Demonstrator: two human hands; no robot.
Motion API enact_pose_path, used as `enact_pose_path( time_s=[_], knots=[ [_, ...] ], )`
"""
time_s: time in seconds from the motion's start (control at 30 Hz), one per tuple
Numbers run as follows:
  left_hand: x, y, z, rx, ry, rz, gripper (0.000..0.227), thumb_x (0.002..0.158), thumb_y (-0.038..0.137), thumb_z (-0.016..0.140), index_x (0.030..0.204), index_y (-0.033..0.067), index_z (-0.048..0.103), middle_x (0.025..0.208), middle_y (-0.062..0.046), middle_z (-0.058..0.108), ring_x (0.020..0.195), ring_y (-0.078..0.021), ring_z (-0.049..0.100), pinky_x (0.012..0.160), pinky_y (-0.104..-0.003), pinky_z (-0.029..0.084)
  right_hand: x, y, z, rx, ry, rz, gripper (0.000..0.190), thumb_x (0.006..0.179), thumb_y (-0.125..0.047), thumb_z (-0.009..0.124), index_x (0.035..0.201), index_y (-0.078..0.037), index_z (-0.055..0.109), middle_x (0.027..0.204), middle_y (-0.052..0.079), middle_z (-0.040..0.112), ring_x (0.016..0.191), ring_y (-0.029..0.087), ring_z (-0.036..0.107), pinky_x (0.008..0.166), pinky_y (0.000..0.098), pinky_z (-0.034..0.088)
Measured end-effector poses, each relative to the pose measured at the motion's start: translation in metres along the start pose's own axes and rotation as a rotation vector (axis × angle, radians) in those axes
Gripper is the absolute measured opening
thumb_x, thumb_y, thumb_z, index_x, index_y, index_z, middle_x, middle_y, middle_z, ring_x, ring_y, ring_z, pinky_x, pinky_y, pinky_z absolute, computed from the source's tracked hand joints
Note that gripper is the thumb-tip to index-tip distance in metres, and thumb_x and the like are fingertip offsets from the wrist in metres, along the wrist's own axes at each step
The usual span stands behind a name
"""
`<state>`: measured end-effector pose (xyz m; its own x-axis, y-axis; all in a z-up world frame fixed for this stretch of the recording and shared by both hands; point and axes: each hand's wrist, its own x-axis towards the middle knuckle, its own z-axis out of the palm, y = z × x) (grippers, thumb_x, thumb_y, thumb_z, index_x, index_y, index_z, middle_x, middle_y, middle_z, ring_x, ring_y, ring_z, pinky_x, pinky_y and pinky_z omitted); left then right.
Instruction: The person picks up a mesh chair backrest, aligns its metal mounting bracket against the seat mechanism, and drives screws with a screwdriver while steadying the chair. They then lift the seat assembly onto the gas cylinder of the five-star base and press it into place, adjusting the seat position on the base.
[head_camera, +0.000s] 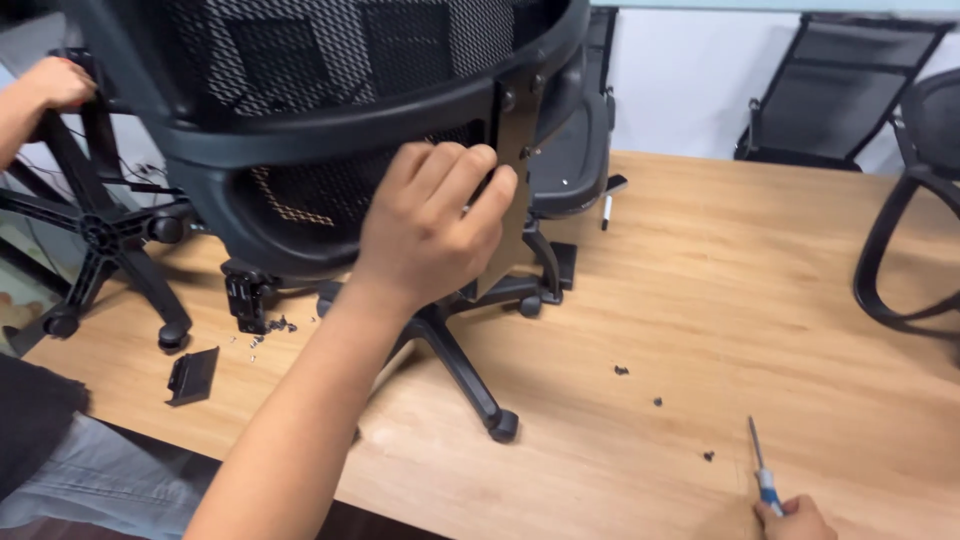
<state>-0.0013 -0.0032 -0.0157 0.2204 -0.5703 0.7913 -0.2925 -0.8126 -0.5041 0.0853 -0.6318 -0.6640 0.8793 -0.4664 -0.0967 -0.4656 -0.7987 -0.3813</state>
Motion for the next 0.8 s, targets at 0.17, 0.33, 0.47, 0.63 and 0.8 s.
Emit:
enact_pose_path(
  time_s=[0.17,0.33,0.47,0.63,0.8],
  knots=[
    [-0.002,0.000,0.003,-0.043,-0.048,-0.075,0.027,0.082,0.008,0.071,0.108,0.0030,0.069,0.111,-0.010,0.063,0.099,-0.0245,0.061,0.085,-0.039,0.048,0.037,-0.057,0.008,-0.140,-0.188,-0.027,0.070,0.063,-0.042,0.097,0.110,0.001,0.067,0.090,0.023,0.075,0.089,0.035,0.076,0.084,0.0420,0.064],
    [-0.004,0.004,0.006,-0.023,-0.087,-0.201,0.032,0.081,0.011,0.074,0.112,0.0036,0.066,0.110,-0.010,0.063,0.105,-0.0259,0.062,0.093,-0.042,0.049,-0.079,-0.339,-0.180,0.263,0.220,-0.623,0.065,0.085,-0.039,0.076,0.137,-0.004,0.061,0.134,0.022,0.064,0.128,0.039,0.057,0.105,0.0474,0.047],
    [-0.004,0.003,0.002,-0.052,-0.087,-0.259,0.034,0.084,0.014,0.074,0.116,0.0049,0.064,0.117,-0.013,0.063,0.110,-0.0289,0.062,0.102,-0.045,0.048,-0.171,-0.514,-0.295,0.692,0.246,-0.916,0.058,0.085,-0.024,0.079,0.135,-0.002,0.060,0.132,0.021,0.063,0.125,0.033,0.061,0.096,0.0434,0.055],
    [-0.006,-0.003,-0.003,-0.079,-0.136,-0.315,0.042,0.082,0.019,0.073,0.120,0.0028,0.062,0.128,-0.019,0.063,0.115,-0.0342,0.061,0.104,-0.049,0.044,-0.264,-0.619,-0.362,0.888,0.285,-1.253,0.080,0.084,-0.021,0.082,0.150,-0.002,0.040,0.139,0.023,0.058,0.125,0.033,0.061,0.097,0.0415,0.055],
    [-0.013,-0.007,-0.016,-0.064,-0.152,-0.317,0.040,0.082,0.013,0.069,0.121,0.0009,0.063,0.127,-0.016,0.064,0.116,-0.0298,0.063,0.107,-0.048,0.045,-0.292,-0.642,-0.358,0.903,0.338,-1.315,0.101,0.083,-0.018,0.087,0.155,0.000,0.018,0.143,0.028,0.050,0.130,0.040,0.057,0.106,0.0466,0.049]
  ],
)
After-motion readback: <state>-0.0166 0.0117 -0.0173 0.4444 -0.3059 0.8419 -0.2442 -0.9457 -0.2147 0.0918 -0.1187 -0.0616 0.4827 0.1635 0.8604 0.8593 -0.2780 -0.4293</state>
